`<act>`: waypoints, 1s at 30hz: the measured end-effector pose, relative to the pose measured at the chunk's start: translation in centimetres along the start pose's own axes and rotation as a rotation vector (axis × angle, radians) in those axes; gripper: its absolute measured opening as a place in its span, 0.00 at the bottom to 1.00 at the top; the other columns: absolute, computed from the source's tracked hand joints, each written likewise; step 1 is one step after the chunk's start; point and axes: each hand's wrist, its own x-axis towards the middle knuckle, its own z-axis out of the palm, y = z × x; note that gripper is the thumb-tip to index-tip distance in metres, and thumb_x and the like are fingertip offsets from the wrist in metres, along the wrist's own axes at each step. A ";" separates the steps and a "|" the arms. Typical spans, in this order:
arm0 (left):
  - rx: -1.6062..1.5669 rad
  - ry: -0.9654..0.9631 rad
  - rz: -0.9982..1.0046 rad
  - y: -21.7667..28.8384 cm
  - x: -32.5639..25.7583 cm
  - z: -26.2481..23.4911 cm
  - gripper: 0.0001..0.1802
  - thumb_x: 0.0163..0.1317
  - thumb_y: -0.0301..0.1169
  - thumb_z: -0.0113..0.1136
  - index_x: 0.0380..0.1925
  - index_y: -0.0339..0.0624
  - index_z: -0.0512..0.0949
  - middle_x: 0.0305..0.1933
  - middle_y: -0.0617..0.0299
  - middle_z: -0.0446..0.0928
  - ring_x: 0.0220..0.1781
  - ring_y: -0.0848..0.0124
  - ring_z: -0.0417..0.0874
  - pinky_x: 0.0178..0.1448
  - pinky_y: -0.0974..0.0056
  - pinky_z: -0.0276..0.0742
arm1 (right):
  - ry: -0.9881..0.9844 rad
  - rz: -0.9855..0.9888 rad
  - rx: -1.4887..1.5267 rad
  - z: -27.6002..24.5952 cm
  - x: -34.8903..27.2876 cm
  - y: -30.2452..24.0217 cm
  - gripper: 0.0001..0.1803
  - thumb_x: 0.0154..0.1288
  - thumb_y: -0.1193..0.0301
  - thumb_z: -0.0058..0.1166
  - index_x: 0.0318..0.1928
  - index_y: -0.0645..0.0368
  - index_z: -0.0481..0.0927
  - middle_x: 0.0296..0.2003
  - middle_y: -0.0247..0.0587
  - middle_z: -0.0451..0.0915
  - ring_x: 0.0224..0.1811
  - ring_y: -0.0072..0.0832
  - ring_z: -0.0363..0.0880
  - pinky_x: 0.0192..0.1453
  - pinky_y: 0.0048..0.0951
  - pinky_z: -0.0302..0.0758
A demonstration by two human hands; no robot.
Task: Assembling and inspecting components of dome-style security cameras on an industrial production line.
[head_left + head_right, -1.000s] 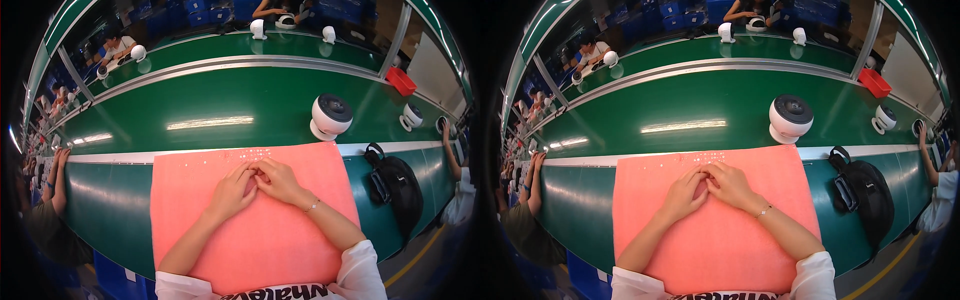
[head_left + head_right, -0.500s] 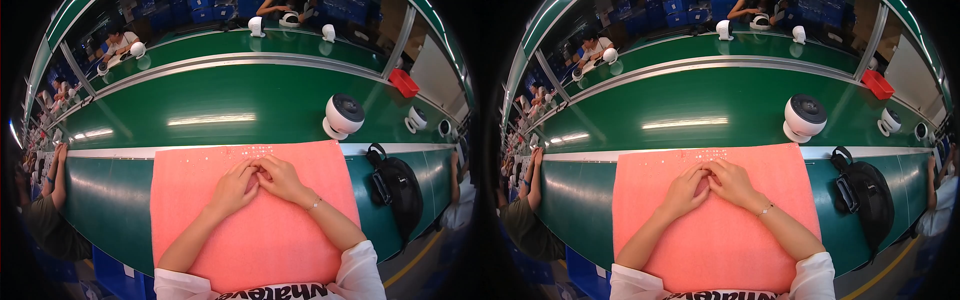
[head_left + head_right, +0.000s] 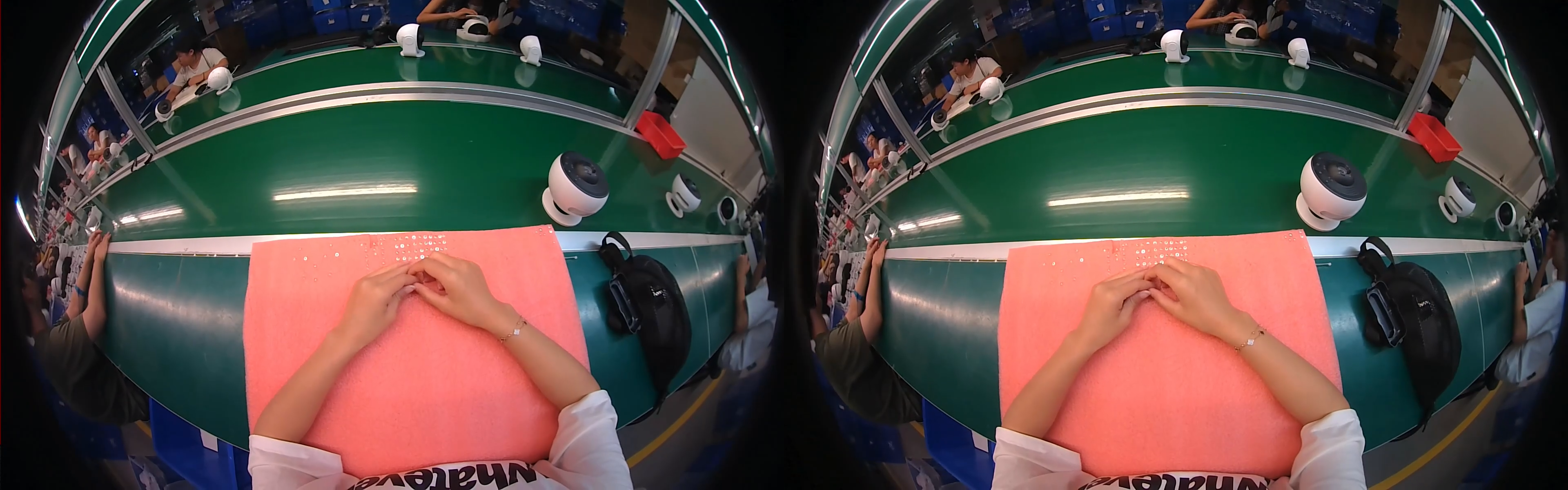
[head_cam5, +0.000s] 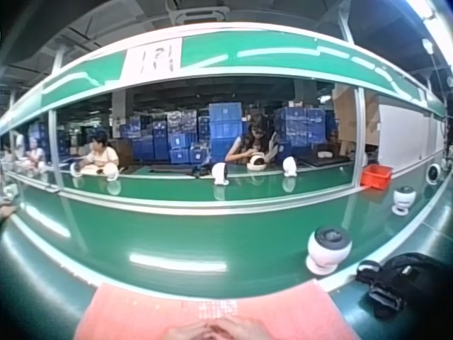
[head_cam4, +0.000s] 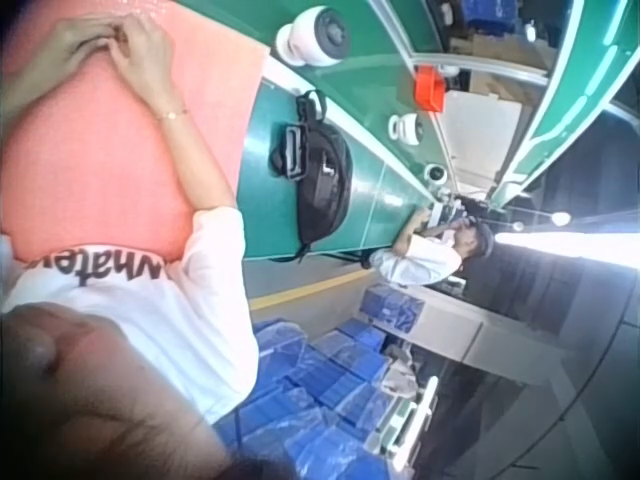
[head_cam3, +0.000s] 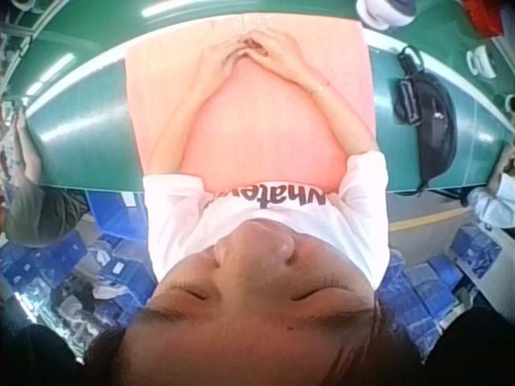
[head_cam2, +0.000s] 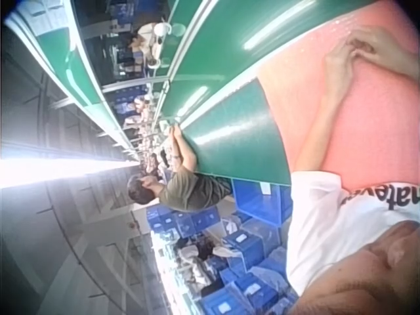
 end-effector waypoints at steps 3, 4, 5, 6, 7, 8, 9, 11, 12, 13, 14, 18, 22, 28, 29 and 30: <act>-0.008 -0.030 -0.044 0.1 0.0 -0.4 0.06 0.53 0.19 0.58 0.33 0.33 0.78 0.39 0.50 0.80 0.41 0.56 0.81 0.44 0.59 0.77 | 0.003 -0.015 0.000 -0.2 0.1 -0.1 0.09 0.56 0.68 0.58 0.38 0.54 0.77 0.31 0.34 0.77 0.32 0.31 0.79 0.32 0.32 0.75; -0.004 -0.062 -0.084 0.1 0.0 -0.5 0.06 0.54 0.20 0.59 0.33 0.33 0.79 0.39 0.50 0.80 0.40 0.56 0.82 0.43 0.60 0.77 | -0.009 -0.030 0.005 -0.3 0.2 -0.2 0.09 0.57 0.67 0.58 0.38 0.54 0.77 0.31 0.35 0.77 0.32 0.32 0.79 0.33 0.32 0.75; -0.004 -0.062 -0.085 0.1 -0.1 -0.5 0.06 0.54 0.20 0.59 0.33 0.33 0.79 0.39 0.50 0.80 0.40 0.56 0.82 0.43 0.60 0.77 | -0.021 -0.045 0.011 -0.4 0.2 -0.2 0.09 0.58 0.67 0.58 0.38 0.54 0.77 0.31 0.35 0.78 0.32 0.33 0.79 0.33 0.33 0.75; -0.052 -0.059 -0.111 0.1 -0.2 -0.5 0.06 0.54 0.20 0.58 0.33 0.34 0.79 0.38 0.50 0.80 0.39 0.57 0.82 0.42 0.60 0.77 | -0.021 -0.045 0.011 -0.4 0.1 -0.2 0.09 0.58 0.67 0.58 0.38 0.54 0.77 0.31 0.35 0.78 0.32 0.33 0.79 0.33 0.33 0.75; -0.100 -0.056 -0.136 0.0 -0.2 -0.5 0.05 0.55 0.21 0.58 0.33 0.34 0.79 0.36 0.50 0.80 0.37 0.57 0.83 0.41 0.60 0.77 | -0.024 -0.054 0.023 -0.3 0.1 -0.1 0.09 0.58 0.66 0.57 0.38 0.55 0.77 0.31 0.36 0.78 0.33 0.34 0.79 0.33 0.33 0.74; -0.100 -0.056 -0.136 0.1 -0.2 -0.6 0.05 0.55 0.21 0.58 0.33 0.34 0.79 0.36 0.50 0.80 0.37 0.57 0.83 0.41 0.60 0.77 | -0.027 -0.064 0.035 -0.3 0.1 -0.1 0.09 0.59 0.66 0.57 0.38 0.55 0.77 0.32 0.37 0.79 0.33 0.34 0.79 0.34 0.34 0.74; -0.115 -0.073 -0.164 0.3 -0.1 -0.7 0.05 0.55 0.21 0.58 0.33 0.34 0.79 0.36 0.50 0.80 0.37 0.57 0.83 0.40 0.61 0.78 | -0.027 -0.064 0.035 -0.3 0.1 -0.1 0.09 0.59 0.66 0.57 0.38 0.55 0.77 0.32 0.37 0.79 0.33 0.34 0.79 0.34 0.34 0.74; -0.130 -0.091 -0.192 0.3 -0.1 -0.8 0.05 0.56 0.21 0.58 0.33 0.34 0.79 0.35 0.50 0.80 0.36 0.57 0.83 0.40 0.61 0.78 | -0.031 -0.065 0.044 -0.3 0.1 -0.1 0.10 0.59 0.65 0.56 0.38 0.55 0.77 0.31 0.38 0.79 0.34 0.36 0.79 0.34 0.35 0.74; -0.136 -0.093 -0.182 0.1 -0.1 -0.8 0.05 0.56 0.21 0.58 0.33 0.35 0.79 0.36 0.50 0.81 0.36 0.57 0.83 0.40 0.61 0.78 | -0.031 -0.065 0.045 -0.3 0.1 -0.1 0.10 0.59 0.65 0.56 0.38 0.55 0.77 0.31 0.38 0.79 0.34 0.36 0.79 0.34 0.35 0.74; -0.141 -0.093 -0.172 -0.1 -0.2 -0.7 0.06 0.56 0.21 0.58 0.34 0.35 0.80 0.36 0.50 0.81 0.36 0.57 0.83 0.40 0.62 0.78 | -0.042 -0.061 0.048 -0.4 0.1 -0.1 0.09 0.59 0.66 0.57 0.38 0.55 0.77 0.32 0.38 0.79 0.34 0.35 0.79 0.34 0.34 0.74; -0.139 -0.092 -0.173 -0.3 -0.2 -0.6 0.06 0.56 0.21 0.58 0.34 0.35 0.80 0.36 0.50 0.81 0.36 0.57 0.83 0.40 0.62 0.78 | -0.052 -0.057 0.052 -0.4 0.1 -0.1 0.09 0.59 0.67 0.57 0.38 0.56 0.77 0.32 0.38 0.78 0.33 0.34 0.80 0.34 0.32 0.75; -0.196 -0.067 -0.215 -0.4 -0.2 -0.4 0.08 0.58 0.21 0.57 0.38 0.36 0.81 0.38 0.52 0.82 0.37 0.62 0.84 0.43 0.64 0.79 | 0.012 -0.032 0.244 -0.1 0.1 0.4 0.08 0.58 0.72 0.58 0.39 0.57 0.77 0.33 0.38 0.76 0.33 0.30 0.79 0.32 0.28 0.74; -0.447 -0.036 -0.444 -0.1 0.0 -1.0 0.08 0.61 0.24 0.56 0.38 0.35 0.81 0.37 0.58 0.83 0.38 0.73 0.83 0.43 0.68 0.79 | 0.142 -0.061 0.338 -0.3 0.4 -0.4 0.08 0.56 0.76 0.59 0.38 0.59 0.78 0.35 0.35 0.74 0.30 0.22 0.74 0.29 0.21 0.71; -0.450 -0.129 -0.465 -0.1 -0.1 -1.3 0.07 0.62 0.25 0.57 0.37 0.34 0.81 0.33 0.60 0.83 0.36 0.76 0.81 0.41 0.70 0.77 | 0.079 -0.029 0.378 -0.1 -0.1 0.1 0.06 0.56 0.76 0.60 0.35 0.59 0.78 0.35 0.33 0.74 0.27 0.18 0.70 0.27 0.19 0.68; -0.407 -0.143 -0.450 -0.2 -0.1 -1.3 0.07 0.62 0.26 0.57 0.36 0.35 0.81 0.32 0.60 0.83 0.36 0.77 0.81 0.40 0.70 0.77 | 0.038 -0.008 0.387 0.0 -0.2 0.2 0.06 0.56 0.76 0.60 0.34 0.59 0.77 0.35 0.32 0.74 0.26 0.18 0.70 0.27 0.20 0.68; -0.407 -0.141 -0.451 -0.2 -0.1 -1.2 0.07 0.62 0.26 0.57 0.36 0.35 0.81 0.32 0.60 0.83 0.36 0.77 0.81 0.40 0.70 0.77 | 0.037 -0.008 0.388 0.0 -0.1 0.2 0.06 0.56 0.76 0.60 0.34 0.59 0.77 0.35 0.32 0.74 0.26 0.18 0.70 0.27 0.20 0.68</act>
